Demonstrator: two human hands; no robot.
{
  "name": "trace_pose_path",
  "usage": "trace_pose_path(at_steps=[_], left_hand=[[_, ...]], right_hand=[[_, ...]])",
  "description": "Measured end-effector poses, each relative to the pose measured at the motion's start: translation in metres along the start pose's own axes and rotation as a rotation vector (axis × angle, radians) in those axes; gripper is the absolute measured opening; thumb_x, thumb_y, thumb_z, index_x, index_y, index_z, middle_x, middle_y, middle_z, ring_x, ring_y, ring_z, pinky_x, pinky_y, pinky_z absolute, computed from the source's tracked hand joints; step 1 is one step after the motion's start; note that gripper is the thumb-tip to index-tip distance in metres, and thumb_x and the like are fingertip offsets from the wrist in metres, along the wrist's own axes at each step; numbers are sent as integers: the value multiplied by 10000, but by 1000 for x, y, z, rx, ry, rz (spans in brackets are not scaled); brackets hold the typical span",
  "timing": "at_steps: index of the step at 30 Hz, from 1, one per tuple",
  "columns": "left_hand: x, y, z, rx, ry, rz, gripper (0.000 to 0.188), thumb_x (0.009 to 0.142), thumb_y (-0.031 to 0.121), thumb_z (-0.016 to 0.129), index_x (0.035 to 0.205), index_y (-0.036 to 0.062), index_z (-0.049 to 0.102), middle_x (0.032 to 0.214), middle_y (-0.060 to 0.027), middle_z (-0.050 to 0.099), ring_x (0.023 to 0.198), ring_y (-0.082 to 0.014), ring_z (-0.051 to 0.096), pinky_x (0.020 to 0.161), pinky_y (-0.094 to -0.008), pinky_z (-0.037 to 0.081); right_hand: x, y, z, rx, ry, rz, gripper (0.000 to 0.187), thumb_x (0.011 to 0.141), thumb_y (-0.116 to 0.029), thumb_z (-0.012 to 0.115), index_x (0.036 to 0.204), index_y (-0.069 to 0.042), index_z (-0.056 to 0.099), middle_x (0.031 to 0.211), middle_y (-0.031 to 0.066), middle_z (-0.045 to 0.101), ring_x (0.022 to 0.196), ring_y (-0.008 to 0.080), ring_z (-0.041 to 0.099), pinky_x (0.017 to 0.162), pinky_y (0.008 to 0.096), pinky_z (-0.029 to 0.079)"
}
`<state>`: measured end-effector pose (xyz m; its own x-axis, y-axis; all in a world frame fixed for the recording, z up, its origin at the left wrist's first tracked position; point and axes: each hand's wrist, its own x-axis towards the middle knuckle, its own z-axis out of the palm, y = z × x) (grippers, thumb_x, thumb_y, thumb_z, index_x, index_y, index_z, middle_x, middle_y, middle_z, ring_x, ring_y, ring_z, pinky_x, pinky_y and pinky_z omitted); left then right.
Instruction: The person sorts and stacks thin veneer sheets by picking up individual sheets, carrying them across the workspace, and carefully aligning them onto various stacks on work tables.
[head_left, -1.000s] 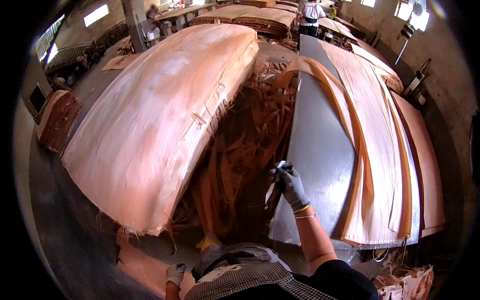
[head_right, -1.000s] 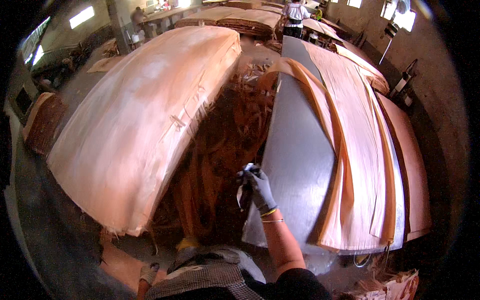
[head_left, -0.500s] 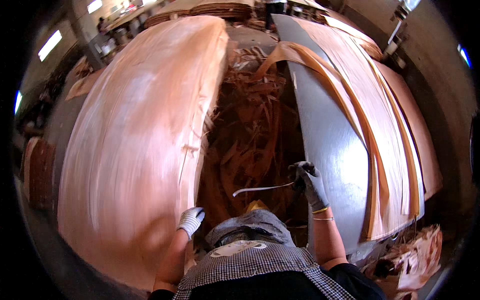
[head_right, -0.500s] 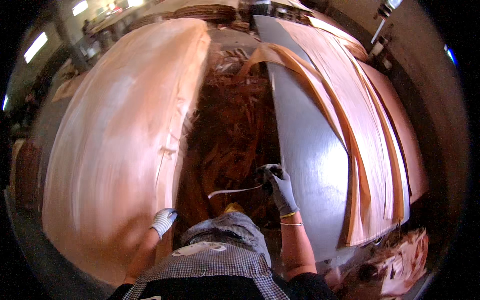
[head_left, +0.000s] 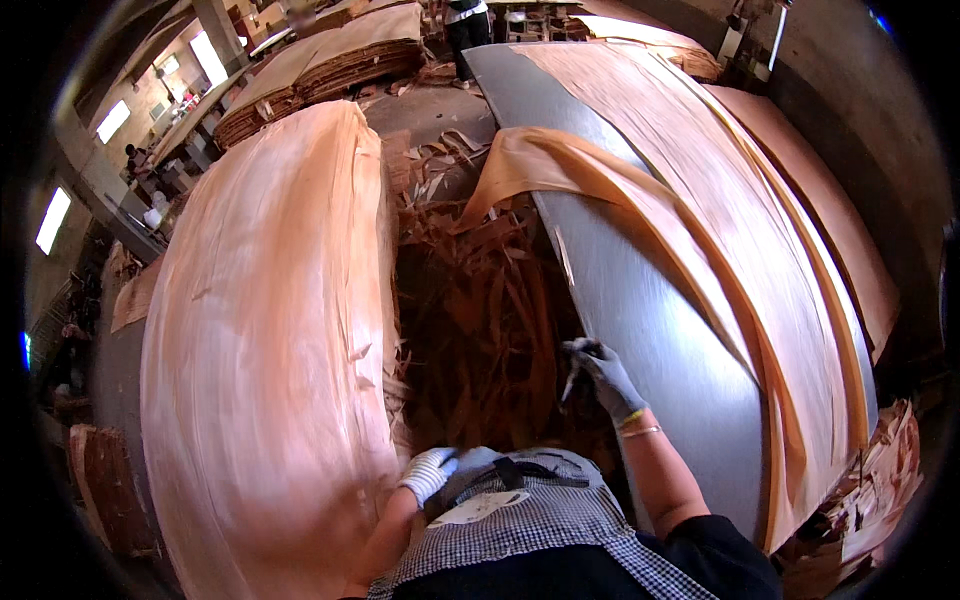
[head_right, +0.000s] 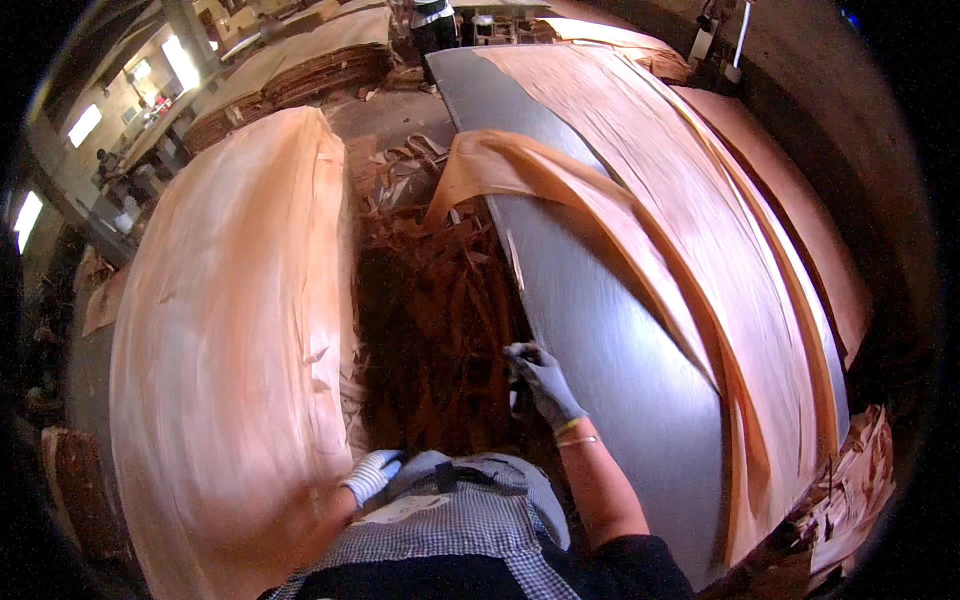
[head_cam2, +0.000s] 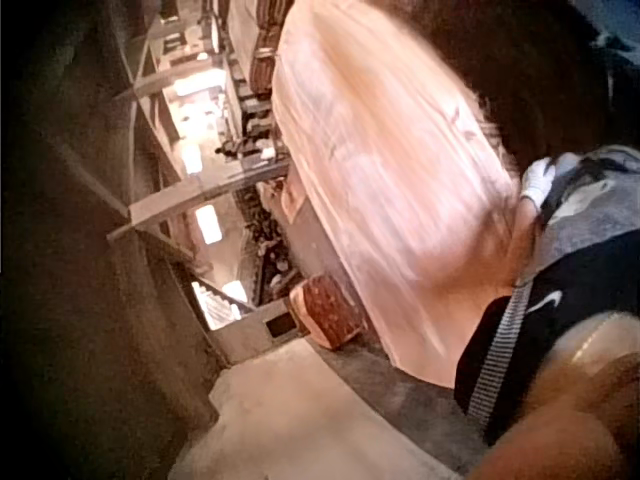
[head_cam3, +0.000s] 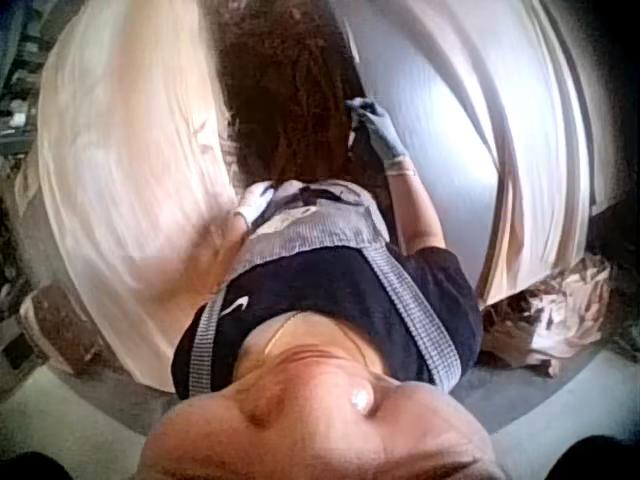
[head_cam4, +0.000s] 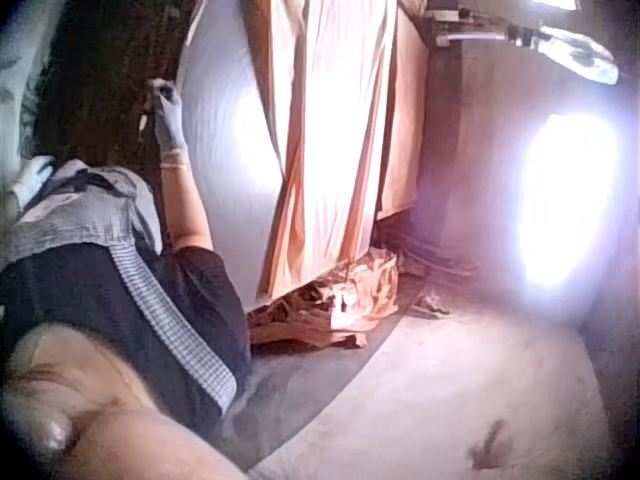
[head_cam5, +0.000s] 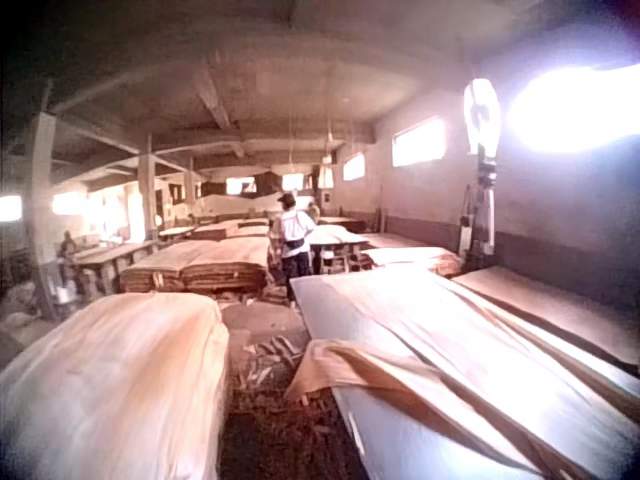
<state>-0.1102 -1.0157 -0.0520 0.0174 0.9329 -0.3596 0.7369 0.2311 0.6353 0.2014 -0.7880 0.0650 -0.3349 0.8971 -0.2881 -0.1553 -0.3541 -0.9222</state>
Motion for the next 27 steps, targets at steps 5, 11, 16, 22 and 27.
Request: trace_pose_path(at_steps=[5, 11, 16, 22, 27], left_hand=[[79, -33, -63, -139, 58, -187, 412, 870, 315, 537, 1169, 35, 580, 1130, -196, 606, 1047, -334, 579, 911, -367, 449], [210, -73, -151, -84, 7, -149, 392, 877, 292, 541, 1169, 34, 581, 1125, -183, 615, 1042, -311, 589, 903, -354, 454], [357, -80, -245, -35, -109, -130, 390, 879, 305, 534, 1168, 49, 587, 1130, -160, 620, 1043, -303, 588, 917, -355, 451], [516, -53, -361, 93, -253, 67, 394, 880, 316, 525, 1179, 66, 583, 1192, -157, 586, 1098, -308, 551, 957, -356, 425], [648, -59, -368, -431, -401, 156, 454, 924, 327, 508, 1263, 25, 503, 1228, -143, 574, 1143, -274, 534, 987, -355, 397]], right_hand=[[136, -26, 54, 13, -159, 56, 92, 884, -143, 596, 960, -91, 598, 737, -33, 542, 625, 68, 486, 541, 211, 382], [310, -7, 73, 171, -131, 105, 73, 878, -85, 586, 950, -76, 597, 755, -22, 561, 645, 85, 510, 577, 226, 403], [468, 20, 58, 327, 104, 112, 113, 862, -96, 615, 973, -86, 599, 807, -11, 587, 720, 96, 553, 627, 248, 433], [606, 29, 47, 448, 429, 27, 169, 844, -137, 654, 987, -55, 615, 827, -3, 607, 712, 120, 563, 645, 248, 447], [642, -41, 81, 545, 367, -131, 104, 853, -129, 642, 921, -52, 620, 807, 9, 605, 706, 142, 574, 671, 265, 480]])
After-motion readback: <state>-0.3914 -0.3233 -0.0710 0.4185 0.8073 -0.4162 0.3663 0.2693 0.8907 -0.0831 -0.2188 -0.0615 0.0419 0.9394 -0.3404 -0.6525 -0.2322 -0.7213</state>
